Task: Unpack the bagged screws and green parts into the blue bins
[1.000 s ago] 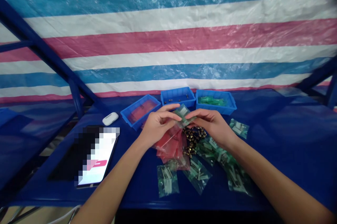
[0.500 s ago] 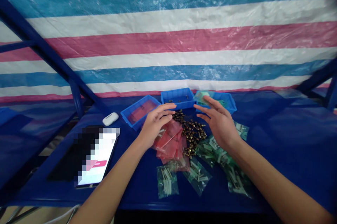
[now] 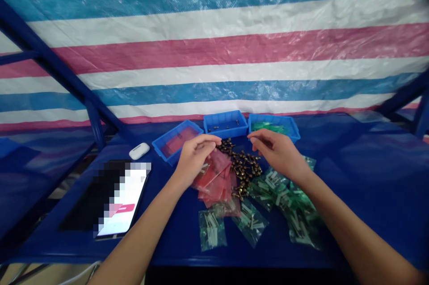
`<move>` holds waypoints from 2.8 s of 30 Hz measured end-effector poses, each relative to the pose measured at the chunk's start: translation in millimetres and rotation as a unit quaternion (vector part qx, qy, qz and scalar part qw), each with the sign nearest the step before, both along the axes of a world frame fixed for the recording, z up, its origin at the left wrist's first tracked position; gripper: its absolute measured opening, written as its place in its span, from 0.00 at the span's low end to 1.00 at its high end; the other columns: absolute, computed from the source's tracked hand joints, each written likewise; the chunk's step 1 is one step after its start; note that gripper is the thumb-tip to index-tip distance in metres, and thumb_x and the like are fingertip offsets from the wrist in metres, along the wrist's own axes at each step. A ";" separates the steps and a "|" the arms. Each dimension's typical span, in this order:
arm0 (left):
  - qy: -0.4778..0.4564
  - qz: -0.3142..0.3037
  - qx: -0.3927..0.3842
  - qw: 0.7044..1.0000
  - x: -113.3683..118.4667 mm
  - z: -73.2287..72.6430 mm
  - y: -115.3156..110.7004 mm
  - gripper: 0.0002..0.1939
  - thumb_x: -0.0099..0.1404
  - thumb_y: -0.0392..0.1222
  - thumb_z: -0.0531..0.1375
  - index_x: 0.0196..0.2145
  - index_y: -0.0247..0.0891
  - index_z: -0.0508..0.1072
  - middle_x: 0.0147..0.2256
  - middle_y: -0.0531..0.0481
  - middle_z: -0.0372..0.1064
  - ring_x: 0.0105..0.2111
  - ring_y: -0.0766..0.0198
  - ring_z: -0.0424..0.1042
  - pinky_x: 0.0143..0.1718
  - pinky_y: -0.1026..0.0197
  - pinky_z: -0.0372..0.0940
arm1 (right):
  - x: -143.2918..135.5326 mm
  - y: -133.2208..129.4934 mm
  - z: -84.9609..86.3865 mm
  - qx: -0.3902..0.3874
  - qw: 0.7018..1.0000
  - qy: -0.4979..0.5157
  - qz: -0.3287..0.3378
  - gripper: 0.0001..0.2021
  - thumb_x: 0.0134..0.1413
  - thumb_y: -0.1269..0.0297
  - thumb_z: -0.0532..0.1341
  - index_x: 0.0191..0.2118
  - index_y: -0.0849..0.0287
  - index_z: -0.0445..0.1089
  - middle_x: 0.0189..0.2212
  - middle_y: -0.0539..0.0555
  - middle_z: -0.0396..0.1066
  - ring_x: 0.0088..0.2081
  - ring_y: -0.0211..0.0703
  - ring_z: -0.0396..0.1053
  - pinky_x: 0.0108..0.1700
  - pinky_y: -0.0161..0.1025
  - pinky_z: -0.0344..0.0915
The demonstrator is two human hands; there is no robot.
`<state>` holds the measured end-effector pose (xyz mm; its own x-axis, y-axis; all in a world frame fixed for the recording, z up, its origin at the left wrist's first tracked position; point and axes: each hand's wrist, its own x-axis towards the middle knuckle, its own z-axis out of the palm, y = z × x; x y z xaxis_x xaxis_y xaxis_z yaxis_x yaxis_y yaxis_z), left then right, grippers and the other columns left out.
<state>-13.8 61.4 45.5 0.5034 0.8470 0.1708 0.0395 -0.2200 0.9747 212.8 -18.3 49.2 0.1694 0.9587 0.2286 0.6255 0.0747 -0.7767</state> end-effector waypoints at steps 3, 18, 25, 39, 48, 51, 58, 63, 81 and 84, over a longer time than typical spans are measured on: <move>0.014 0.010 0.022 1.000 -0.1 -0.5 0.6 0.10 0.65 0.41 0.58 0.40 0.37 0.77 0.37 0.46 0.75 0.34 0.63 0.71 0.31 0.63 0.63 | 16.1 3.4 -6.8 -0.031 0.981 -0.189 0.020 0.08 0.59 0.61 0.58 0.39 0.55 0.74 0.29 0.54 0.74 0.30 0.45 0.68 0.33 0.40 0.59; 0.083 0.019 0.073 0.994 2.5 -2.9 -1.2 0.11 0.66 0.43 0.56 0.39 0.37 0.77 0.33 0.47 0.76 0.31 0.63 0.72 0.29 0.64 0.62 | -0.3 6.2 -16.8 -0.010 0.977 -0.210 0.048 0.03 0.58 0.67 0.58 0.35 0.58 0.69 0.34 0.55 0.71 0.36 0.45 0.68 0.38 0.40 0.62; 0.095 0.019 0.074 0.993 3.2 -5.6 -0.5 0.11 0.66 0.43 0.56 0.39 0.38 0.77 0.33 0.47 0.76 0.31 0.62 0.72 0.29 0.64 0.62 | -6.1 2.7 -11.8 -0.062 0.987 0.076 0.124 0.08 0.53 0.60 0.62 0.38 0.56 0.70 0.31 0.51 0.73 0.33 0.42 0.70 0.36 0.39 0.66; 0.092 0.028 0.078 0.992 1.9 -1.8 -0.5 0.11 0.66 0.43 0.56 0.39 0.38 0.77 0.32 0.49 0.75 0.27 0.65 0.70 0.28 0.64 0.60 | -28.1 3.6 -11.0 -0.055 0.882 0.465 0.060 0.35 0.51 0.60 0.68 0.63 0.52 0.55 0.47 0.58 0.74 0.46 0.47 0.74 0.53 0.49 0.66; 0.116 0.046 0.108 0.986 0.7 -4.1 0.4 0.11 0.67 0.42 0.55 0.40 0.38 0.77 0.32 0.50 0.76 0.27 0.66 0.70 0.29 0.65 0.61 | -6.5 6.3 -14.3 -0.036 0.995 0.089 0.036 0.15 0.59 0.58 0.58 0.49 0.58 0.68 0.28 0.52 0.73 0.27 0.41 0.69 0.31 0.40 0.65; 0.143 0.054 0.142 0.978 1.0 -5.5 -0.3 0.11 0.68 0.42 0.54 0.40 0.39 0.77 0.31 0.51 0.75 0.26 0.67 0.69 0.28 0.65 0.60 | 5.5 7.6 -16.6 -0.033 0.990 -0.133 0.043 0.08 0.59 0.64 0.58 0.42 0.57 0.73 0.32 0.54 0.74 0.33 0.45 0.70 0.38 0.41 0.64; 0.193 0.058 0.232 0.952 2.7 -8.0 -4.2 0.10 0.67 0.38 0.55 0.39 0.40 0.77 0.28 0.54 0.74 0.24 0.69 0.66 0.27 0.65 0.58 | 6.9 10.1 -27.9 -0.063 0.960 -0.254 0.100 0.07 0.57 0.70 0.59 0.39 0.59 0.74 0.35 0.55 0.71 0.36 0.44 0.69 0.38 0.39 0.61; 0.190 0.051 0.227 0.954 2.9 -9.0 -4.0 0.11 0.67 0.39 0.54 0.39 0.40 0.77 0.28 0.53 0.74 0.24 0.68 0.66 0.27 0.65 0.58 | 0.4 9.4 -22.8 -0.024 0.985 -0.151 0.073 0.04 0.56 0.67 0.60 0.34 0.58 0.73 0.31 0.52 0.73 0.32 0.42 0.70 0.35 0.38 0.63; 0.181 0.055 0.212 0.959 2.5 -6.8 -1.8 0.11 0.68 0.40 0.54 0.39 0.41 0.77 0.30 0.53 0.76 0.25 0.68 0.68 0.27 0.65 0.59 | -26.9 2.1 -15.8 -0.094 0.940 0.297 0.138 0.14 0.52 0.59 0.66 0.44 0.58 0.74 0.32 0.52 0.77 0.32 0.39 0.73 0.38 0.37 0.70; 0.180 0.051 0.210 0.960 2.6 -6.4 -2.6 0.11 0.68 0.40 0.54 0.40 0.41 0.77 0.30 0.53 0.76 0.25 0.68 0.68 0.27 0.65 0.59 | -30.6 6.5 -16.9 -0.033 0.923 0.384 0.018 0.30 0.51 0.60 0.67 0.60 0.56 0.62 0.44 0.56 0.76 0.42 0.44 0.75 0.49 0.44 0.69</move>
<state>-11.2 58.8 39.1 0.5119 0.7892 0.3393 0.3985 -0.5681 0.7200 182.3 -11.8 32.3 0.2248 0.9744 -0.0037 -0.1126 0.0222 -0.9934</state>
